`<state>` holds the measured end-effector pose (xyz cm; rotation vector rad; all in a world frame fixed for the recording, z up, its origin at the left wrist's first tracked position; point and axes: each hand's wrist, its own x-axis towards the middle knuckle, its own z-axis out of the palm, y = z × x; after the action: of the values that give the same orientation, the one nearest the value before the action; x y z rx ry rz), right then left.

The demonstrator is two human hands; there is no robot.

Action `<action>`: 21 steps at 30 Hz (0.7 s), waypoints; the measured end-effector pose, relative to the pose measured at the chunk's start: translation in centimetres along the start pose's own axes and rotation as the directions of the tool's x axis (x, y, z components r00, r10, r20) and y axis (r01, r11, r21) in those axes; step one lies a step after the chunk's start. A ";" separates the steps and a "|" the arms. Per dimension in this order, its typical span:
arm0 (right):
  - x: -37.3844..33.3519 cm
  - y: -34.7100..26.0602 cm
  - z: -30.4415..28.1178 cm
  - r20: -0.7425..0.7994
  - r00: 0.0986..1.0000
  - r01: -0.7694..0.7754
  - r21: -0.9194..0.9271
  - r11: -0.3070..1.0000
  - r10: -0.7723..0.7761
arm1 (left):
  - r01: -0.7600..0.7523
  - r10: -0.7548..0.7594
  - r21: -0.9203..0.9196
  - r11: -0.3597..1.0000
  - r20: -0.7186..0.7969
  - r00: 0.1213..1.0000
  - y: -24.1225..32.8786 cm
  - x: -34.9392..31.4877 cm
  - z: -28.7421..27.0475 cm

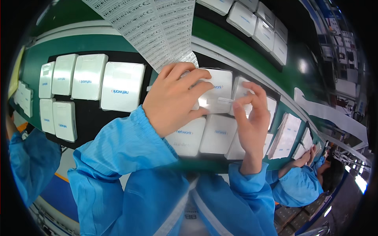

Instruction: The person peels small technical labels by hand and applies them to the back of white electronic devices on an assembly line.

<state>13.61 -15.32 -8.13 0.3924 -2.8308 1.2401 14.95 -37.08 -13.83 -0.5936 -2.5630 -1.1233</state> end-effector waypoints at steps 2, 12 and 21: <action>-0.1 -0.2 0.7 0.013 1.000 -0.010 -0.019 1.000 0.010 | 0.014 -0.014 -0.011 1.000 0.012 1.000 -0.2 -0.2 -0.1; 0.4 -0.7 1.5 0.054 0.998 -0.025 -0.181 0.983 0.035 | 0.039 -0.038 -0.023 0.999 0.045 0.998 -0.2 0.0 -0.3; 0.4 -0.6 1.7 0.040 0.999 -0.017 -0.204 0.979 0.025 | 0.042 -0.041 -0.023 0.999 0.036 0.999 -0.1 0.2 -0.1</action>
<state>13.55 -17.05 -8.79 0.3852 -2.9672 0.9417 14.79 -37.16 -13.72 -0.5741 -2.6070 -1.1686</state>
